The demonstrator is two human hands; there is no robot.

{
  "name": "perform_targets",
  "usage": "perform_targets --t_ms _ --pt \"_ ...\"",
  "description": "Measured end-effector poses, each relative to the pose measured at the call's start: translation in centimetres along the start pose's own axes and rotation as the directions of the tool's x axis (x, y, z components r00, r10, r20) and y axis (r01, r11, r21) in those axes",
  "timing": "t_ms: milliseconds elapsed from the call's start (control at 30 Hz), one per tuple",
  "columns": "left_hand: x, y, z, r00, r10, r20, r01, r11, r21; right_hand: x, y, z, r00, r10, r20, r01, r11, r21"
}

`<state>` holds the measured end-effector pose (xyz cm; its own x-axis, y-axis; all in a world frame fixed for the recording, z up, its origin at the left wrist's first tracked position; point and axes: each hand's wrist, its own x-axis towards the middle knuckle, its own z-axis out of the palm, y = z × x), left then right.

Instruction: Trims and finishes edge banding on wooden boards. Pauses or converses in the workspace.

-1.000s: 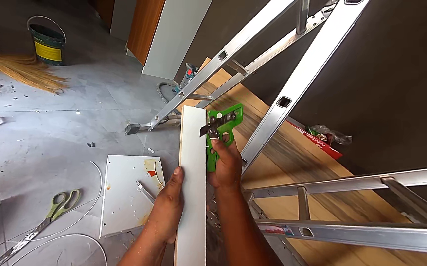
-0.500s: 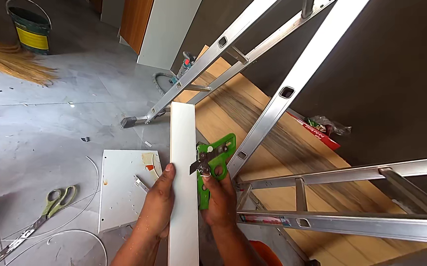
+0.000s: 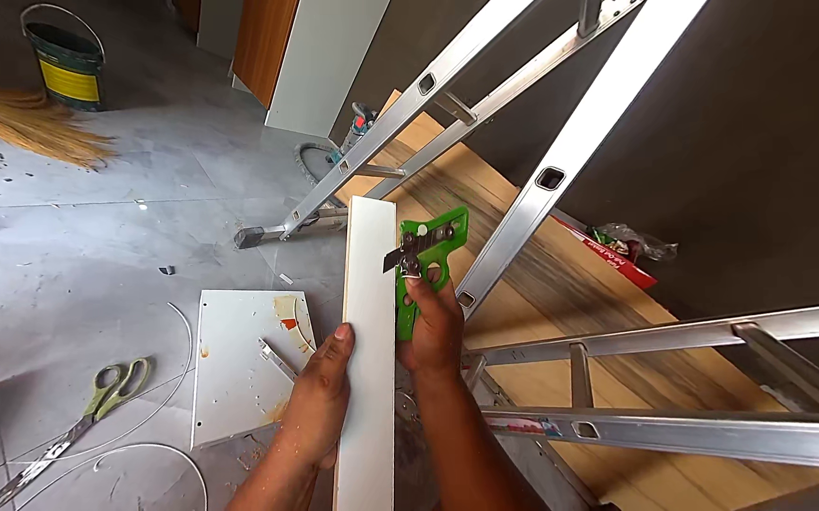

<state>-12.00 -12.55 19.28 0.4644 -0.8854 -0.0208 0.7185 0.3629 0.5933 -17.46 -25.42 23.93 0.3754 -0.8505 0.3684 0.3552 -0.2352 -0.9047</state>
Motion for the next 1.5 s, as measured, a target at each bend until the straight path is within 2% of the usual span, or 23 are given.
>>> perform_targets --t_ms 167,300,500,600,700,800,867,1067,1233,1400,1500 --pt "0.2 0.1 -0.2 0.999 0.019 -0.048 -0.018 1.0 0.005 -2.7 0.7 -0.7 0.999 0.043 -0.012 -0.043 0.999 0.02" --pt "0.5 0.7 -0.6 0.997 0.047 -0.066 -0.048 0.999 -0.007 -5.7 1.2 -1.4 0.998 0.058 0.033 -0.059 0.998 0.029" --pt "0.9 0.8 -0.8 0.996 0.027 -0.082 -0.027 1.0 -0.001 -10.3 1.7 -3.3 0.995 0.089 0.04 -0.092 0.992 0.085" --pt "1.0 0.6 -0.5 0.999 0.014 -0.045 -0.015 1.0 -0.012 -8.1 1.0 -2.8 0.999 0.047 0.026 -0.047 0.999 0.009" --pt "0.7 0.3 0.2 1.0 0.01 -0.011 -0.01 1.0 -0.015 -2.0 -0.3 -0.8 1.0 0.0 0.002 0.0 0.996 -0.092" --pt "0.3 0.6 0.6 1.0 0.015 -0.015 -0.016 1.0 -0.022 2.8 -1.4 1.5 0.998 -0.013 0.063 0.016 0.999 -0.046" --pt "0.1 0.9 0.5 0.999 0.028 -0.029 -0.029 0.999 -0.025 3.4 -1.5 2.4 0.995 -0.011 0.095 0.014 0.999 -0.029" --pt "0.6 0.8 -0.9 0.998 0.024 -0.058 -0.025 1.0 -0.013 -2.8 1.3 -0.3 0.998 0.05 0.042 -0.049 0.999 -0.021" --pt "1.3 0.7 -2.0 0.988 0.015 -0.156 -0.012 1.0 0.021 -10.0 3.0 -3.0 0.988 0.146 0.054 -0.149 0.988 0.04" --pt "2.5 -0.4 -4.6 0.972 -0.069 -0.224 0.079 0.996 0.04 -18.1 4.0 -6.5 0.944 0.331 0.01 -0.331 0.943 -0.025" --pt "3.4 -1.1 -6.2 0.949 -0.106 -0.295 0.123 0.992 0.04 -23.1 2.5 -8.5 0.87 0.493 -0.011 -0.491 0.864 -0.108"
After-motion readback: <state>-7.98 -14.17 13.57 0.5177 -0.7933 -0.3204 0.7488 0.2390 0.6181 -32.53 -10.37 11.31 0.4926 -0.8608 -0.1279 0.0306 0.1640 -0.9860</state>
